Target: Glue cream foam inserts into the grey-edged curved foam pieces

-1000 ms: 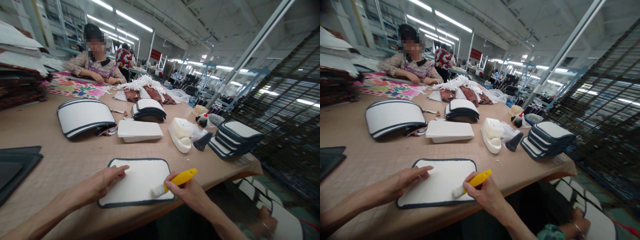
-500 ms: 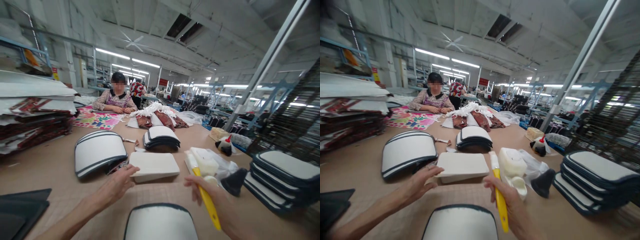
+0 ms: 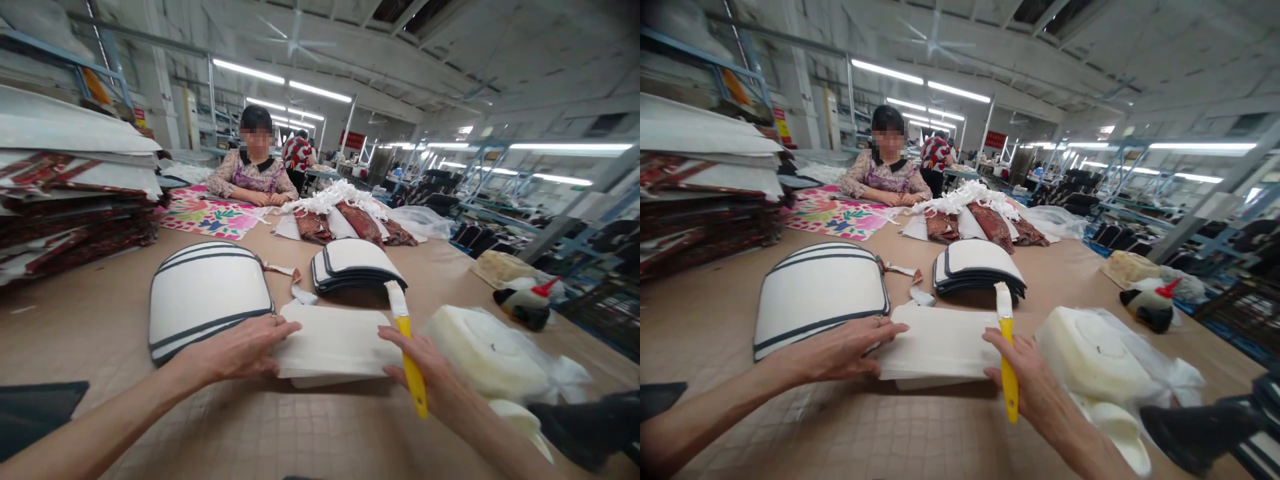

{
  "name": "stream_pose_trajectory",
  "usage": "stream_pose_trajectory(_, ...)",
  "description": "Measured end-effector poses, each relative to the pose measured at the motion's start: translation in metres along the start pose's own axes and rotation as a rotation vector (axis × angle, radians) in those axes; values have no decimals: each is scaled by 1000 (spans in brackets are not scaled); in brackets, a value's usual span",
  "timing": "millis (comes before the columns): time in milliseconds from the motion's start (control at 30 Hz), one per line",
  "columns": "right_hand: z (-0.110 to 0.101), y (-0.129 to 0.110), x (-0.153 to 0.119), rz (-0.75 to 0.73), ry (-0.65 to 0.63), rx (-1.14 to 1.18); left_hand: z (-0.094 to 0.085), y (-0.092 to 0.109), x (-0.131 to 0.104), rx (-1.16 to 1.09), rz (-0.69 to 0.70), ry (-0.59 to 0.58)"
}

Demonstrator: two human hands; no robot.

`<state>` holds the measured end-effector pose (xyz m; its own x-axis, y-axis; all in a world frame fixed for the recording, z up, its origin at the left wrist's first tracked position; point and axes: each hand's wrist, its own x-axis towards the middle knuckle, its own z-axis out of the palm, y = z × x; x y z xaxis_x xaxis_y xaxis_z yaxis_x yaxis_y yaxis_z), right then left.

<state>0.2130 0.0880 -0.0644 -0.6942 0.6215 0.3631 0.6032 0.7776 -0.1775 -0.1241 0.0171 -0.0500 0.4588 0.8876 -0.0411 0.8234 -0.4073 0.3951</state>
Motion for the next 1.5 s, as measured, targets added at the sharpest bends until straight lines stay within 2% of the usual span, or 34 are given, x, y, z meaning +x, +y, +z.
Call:
stream_pose_trajectory(167, -1, -2, 0, -17, 28, 6, -2, -2, 1, 80, 72, -27)
stream_pose_trajectory(333, 0, -1, -3, -43, 83, 0, -2, 8, 1, 276, 90, -49)
stream_pose_trajectory(467, 1, -1, -6, -60, 133, 24, 1, 11, -1, 319, 100, -31)
stream_pose_trajectory(667, -5, -2, -11, 1, 94, 57, 3, 16, -1, 345, 115, -16)
stream_pose_trajectory(867, -3, 1, -15, 29, 86, 90, 14, 27, 0, 413, 94, 43)
stream_pose_trajectory(1000, -6, -6, -15, 39, 80, 92, 17, 23, 0, 399, 93, 52)
stream_pose_trajectory(1100, -8, -11, -16, 77, 3, 62, 17, 12, 4, 360, 74, 74)
stream_pose_trajectory(1200, -1, -4, -16, 112, -33, 23, 15, -1, 12, 281, 16, 149)
stream_pose_trajectory(1333, 7, 19, -8, 157, 95, -1, 0, -7, 23, 51, -87, 313)
stream_pose_trajectory(1400, -2, 21, -1, 228, 185, 22, -17, 0, 23, -49, -84, 445)
stream_pose_trajectory(1500, -38, 5, 6, 347, 353, 103, -49, 25, 15, -254, -17, 697)
